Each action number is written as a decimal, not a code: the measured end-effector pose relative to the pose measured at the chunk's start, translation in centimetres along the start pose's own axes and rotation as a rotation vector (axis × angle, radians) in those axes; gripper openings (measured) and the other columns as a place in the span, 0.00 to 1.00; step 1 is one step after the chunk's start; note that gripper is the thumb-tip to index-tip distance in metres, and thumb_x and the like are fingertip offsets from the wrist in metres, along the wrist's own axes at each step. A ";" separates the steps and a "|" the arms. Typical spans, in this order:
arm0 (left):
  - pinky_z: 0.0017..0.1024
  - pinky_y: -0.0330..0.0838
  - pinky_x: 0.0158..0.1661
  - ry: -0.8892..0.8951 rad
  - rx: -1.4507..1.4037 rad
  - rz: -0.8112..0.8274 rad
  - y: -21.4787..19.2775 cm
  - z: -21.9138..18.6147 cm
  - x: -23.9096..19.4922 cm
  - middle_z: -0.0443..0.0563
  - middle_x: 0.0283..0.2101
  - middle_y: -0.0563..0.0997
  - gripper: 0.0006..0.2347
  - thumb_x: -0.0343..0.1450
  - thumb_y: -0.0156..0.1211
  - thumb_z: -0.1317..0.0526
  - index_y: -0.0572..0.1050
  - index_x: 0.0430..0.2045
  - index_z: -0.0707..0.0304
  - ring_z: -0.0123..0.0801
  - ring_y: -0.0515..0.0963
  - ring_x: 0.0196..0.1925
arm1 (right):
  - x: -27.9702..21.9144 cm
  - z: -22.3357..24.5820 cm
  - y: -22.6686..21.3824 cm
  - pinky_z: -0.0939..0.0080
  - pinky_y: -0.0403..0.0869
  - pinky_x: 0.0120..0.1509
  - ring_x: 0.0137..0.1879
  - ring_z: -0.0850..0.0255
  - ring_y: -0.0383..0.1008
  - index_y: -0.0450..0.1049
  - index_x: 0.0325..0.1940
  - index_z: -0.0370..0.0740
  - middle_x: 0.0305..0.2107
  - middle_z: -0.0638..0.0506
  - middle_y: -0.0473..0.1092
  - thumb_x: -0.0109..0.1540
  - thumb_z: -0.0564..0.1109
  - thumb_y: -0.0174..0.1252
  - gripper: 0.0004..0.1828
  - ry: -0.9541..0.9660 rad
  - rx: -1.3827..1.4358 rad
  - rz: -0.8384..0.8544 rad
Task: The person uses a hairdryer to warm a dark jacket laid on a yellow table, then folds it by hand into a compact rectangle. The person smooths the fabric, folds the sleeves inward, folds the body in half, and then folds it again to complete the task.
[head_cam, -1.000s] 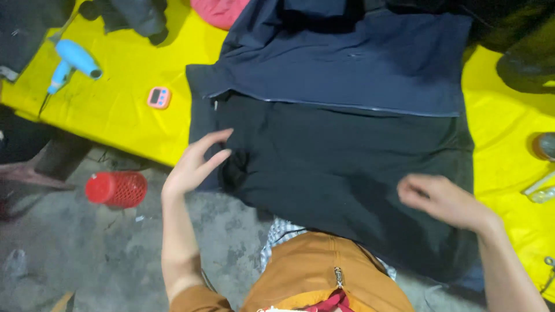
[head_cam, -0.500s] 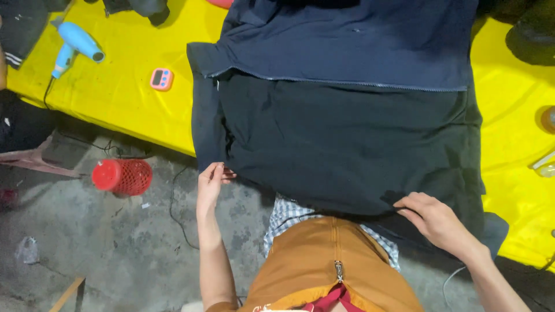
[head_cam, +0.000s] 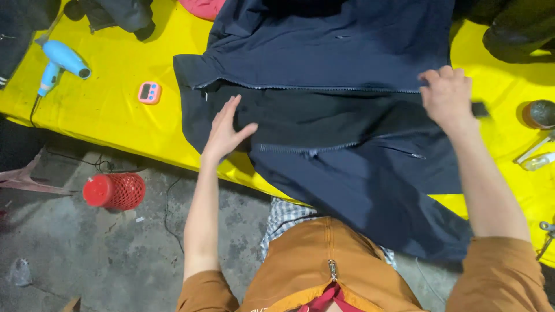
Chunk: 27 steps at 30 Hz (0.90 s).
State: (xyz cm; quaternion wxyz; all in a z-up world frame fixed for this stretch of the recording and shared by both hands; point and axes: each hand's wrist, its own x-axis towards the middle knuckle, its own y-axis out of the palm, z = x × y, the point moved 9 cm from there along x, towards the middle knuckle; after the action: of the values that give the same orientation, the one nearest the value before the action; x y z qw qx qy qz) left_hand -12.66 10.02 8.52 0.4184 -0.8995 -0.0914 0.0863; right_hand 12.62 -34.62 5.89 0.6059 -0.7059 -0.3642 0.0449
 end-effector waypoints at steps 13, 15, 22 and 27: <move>0.63 0.33 0.71 0.099 0.334 -0.031 1.8 4.5 -3.5 0.59 0.74 0.58 0.29 0.67 0.65 0.63 0.62 0.65 0.56 0.57 0.48 0.78 | -9.0 3.0 -5.5 0.29 0.62 0.76 0.79 0.37 0.57 0.64 0.74 0.46 0.72 0.37 0.60 0.53 0.46 0.69 0.45 -0.123 0.257 0.122; 0.58 0.37 0.73 0.116 0.426 -0.157 2.2 6.6 -2.7 0.60 0.70 0.66 0.25 0.68 0.61 0.71 0.67 0.62 0.57 0.54 0.57 0.76 | -8.7 1.4 -2.3 0.24 0.50 0.79 0.82 0.36 0.51 0.62 0.78 0.44 0.75 0.37 0.59 0.58 0.43 0.61 0.42 -0.014 0.280 0.146; 0.45 0.69 0.54 0.156 0.327 -0.330 -5.7 6.1 -6.5 0.56 0.48 0.79 0.14 0.67 0.59 0.77 0.81 0.43 0.63 0.52 0.76 0.51 | -9.5 -1.3 -1.3 0.39 0.65 0.76 0.60 0.45 0.74 0.83 0.56 0.48 0.47 0.44 0.77 0.70 0.46 0.59 0.12 -0.003 0.238 0.065; 0.37 0.72 0.56 -0.155 0.162 0.054 -11.7 5.5 -9.7 0.52 0.50 0.84 0.12 0.68 0.56 0.72 0.82 0.42 0.62 0.39 0.80 0.54 | -14.6 -3.0 -5.4 0.55 0.77 0.66 0.57 0.58 0.81 0.79 0.55 0.57 0.51 0.59 0.79 0.63 0.56 0.54 0.18 -0.101 0.391 0.607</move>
State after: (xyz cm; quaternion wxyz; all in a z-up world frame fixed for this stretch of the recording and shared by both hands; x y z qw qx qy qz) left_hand -24.42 19.18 14.82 0.4788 -0.8556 -0.0920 0.1739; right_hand 1.03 -45.41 5.96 0.6698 -0.6493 -0.1523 0.3264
